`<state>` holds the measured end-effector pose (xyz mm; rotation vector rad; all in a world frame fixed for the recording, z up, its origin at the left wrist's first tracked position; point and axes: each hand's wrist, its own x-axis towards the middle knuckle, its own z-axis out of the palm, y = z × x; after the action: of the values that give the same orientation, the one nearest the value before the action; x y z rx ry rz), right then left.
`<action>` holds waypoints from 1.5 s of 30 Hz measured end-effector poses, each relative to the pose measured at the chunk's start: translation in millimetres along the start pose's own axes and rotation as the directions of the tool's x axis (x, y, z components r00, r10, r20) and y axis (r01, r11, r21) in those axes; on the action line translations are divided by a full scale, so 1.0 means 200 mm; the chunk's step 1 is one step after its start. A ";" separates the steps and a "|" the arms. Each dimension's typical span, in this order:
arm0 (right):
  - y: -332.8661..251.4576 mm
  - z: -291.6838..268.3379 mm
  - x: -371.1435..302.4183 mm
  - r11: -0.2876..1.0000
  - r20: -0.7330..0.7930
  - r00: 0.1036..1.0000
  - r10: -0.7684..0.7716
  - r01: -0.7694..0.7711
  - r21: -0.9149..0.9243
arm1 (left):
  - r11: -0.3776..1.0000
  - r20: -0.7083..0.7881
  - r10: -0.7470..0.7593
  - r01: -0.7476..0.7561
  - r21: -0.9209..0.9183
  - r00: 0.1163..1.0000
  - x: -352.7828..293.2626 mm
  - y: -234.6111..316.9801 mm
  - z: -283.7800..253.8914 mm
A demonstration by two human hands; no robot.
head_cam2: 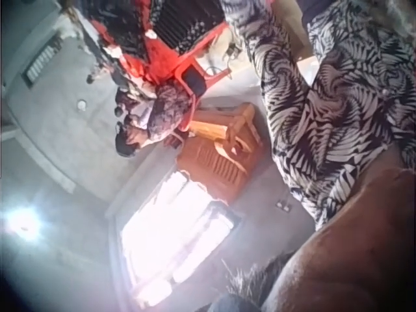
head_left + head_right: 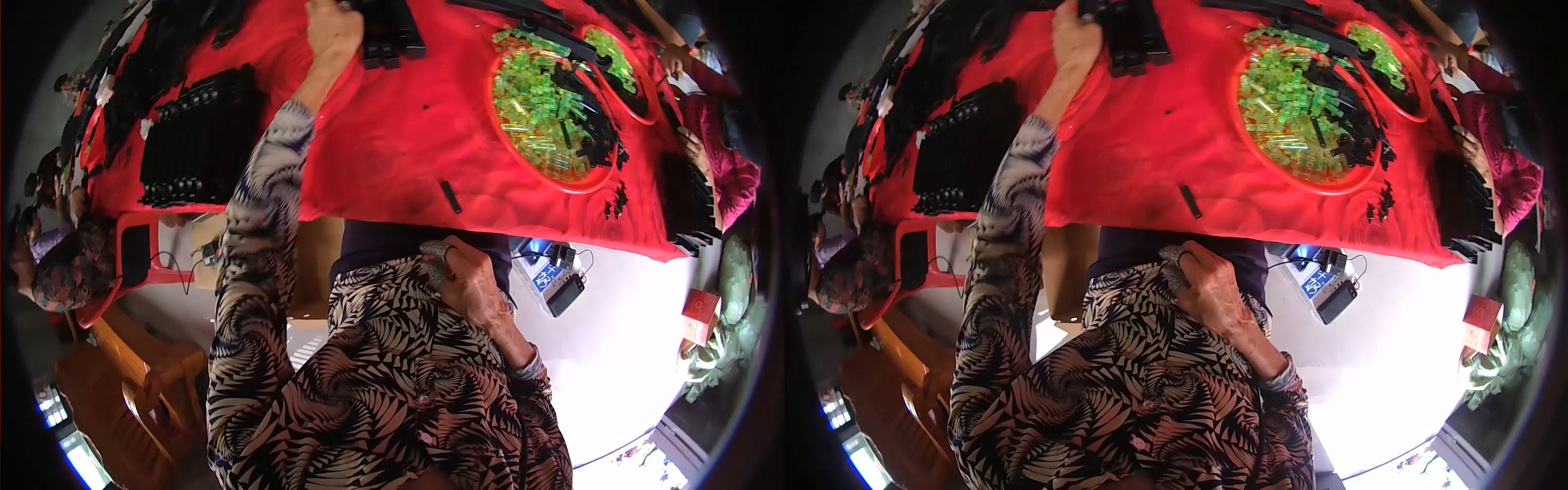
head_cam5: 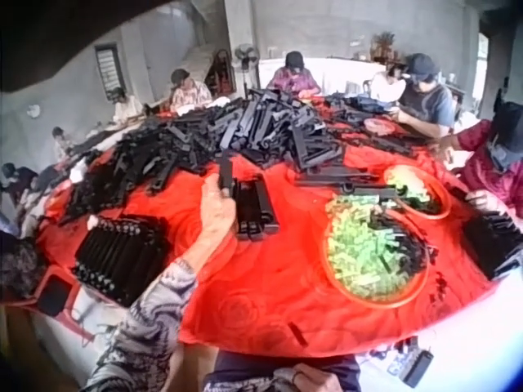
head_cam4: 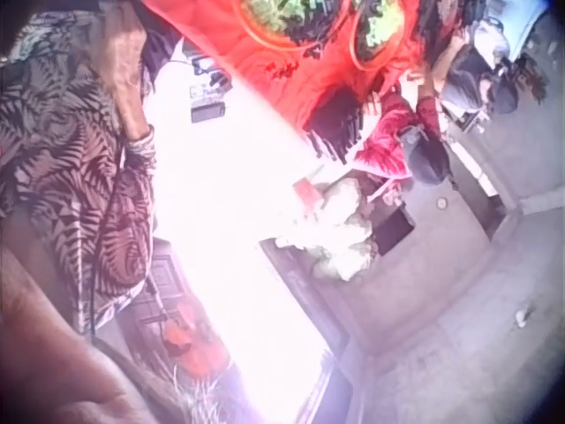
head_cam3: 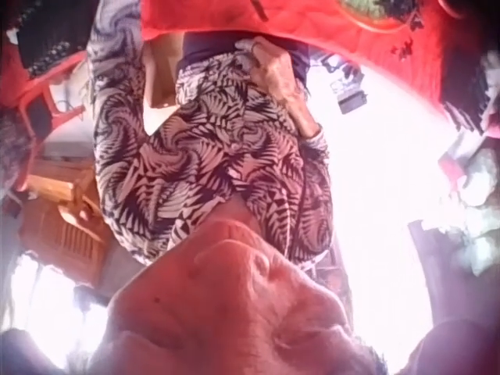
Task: The person assembles plastic components by picking up black casings, taking small green pieces from a tray and inserting them into the casings by hand, then placing each assembled piece into a row on the table.
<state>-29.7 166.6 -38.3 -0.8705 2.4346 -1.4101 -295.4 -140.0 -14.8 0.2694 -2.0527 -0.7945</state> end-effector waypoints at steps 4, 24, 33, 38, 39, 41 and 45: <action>0.05 -0.05 -0.08 0.999 -0.125 0.992 0.028 -0.032 -0.027 | 0.653 0.283 -0.254 0.380 -0.656 0.925 -0.17 0.20 -0.19; 0.35 -0.70 0.47 0.811 -0.261 0.946 -0.193 0.004 -0.585 | -0.344 0.904 -0.137 0.836 -0.427 0.406 -0.97 0.45 -0.81; 0.27 -0.71 0.51 0.773 -0.155 0.986 -0.068 -0.046 -0.633 | -0.253 0.889 -0.231 0.858 -0.447 0.395 -0.96 0.45 -0.86; 0.29 -0.71 0.51 0.807 -0.195 0.980 0.046 -0.151 -0.571 | -0.290 0.874 -0.248 0.829 -0.478 0.417 -1.01 0.43 -0.84; 0.31 -0.72 0.51 0.809 -0.200 0.980 0.011 -0.126 -0.574 | -0.285 0.863 -0.253 0.819 -0.497 0.436 -1.02 0.43 -0.83; 0.33 -0.73 0.50 0.811 -0.213 0.977 -0.021 -0.108 -0.575 | -0.334 0.866 -0.212 0.800 -0.499 0.452 -1.01 0.43 -0.84; 0.29 -0.73 0.50 0.722 -0.178 0.970 -0.164 -0.005 -0.692 | -0.205 0.801 -0.177 0.775 -0.598 0.572 -0.99 0.50 -0.88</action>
<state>-198.0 236.3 0.9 -0.9918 3.2078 -0.5904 -27.7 -48.5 -14.0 0.0964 -1.0308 -2.9275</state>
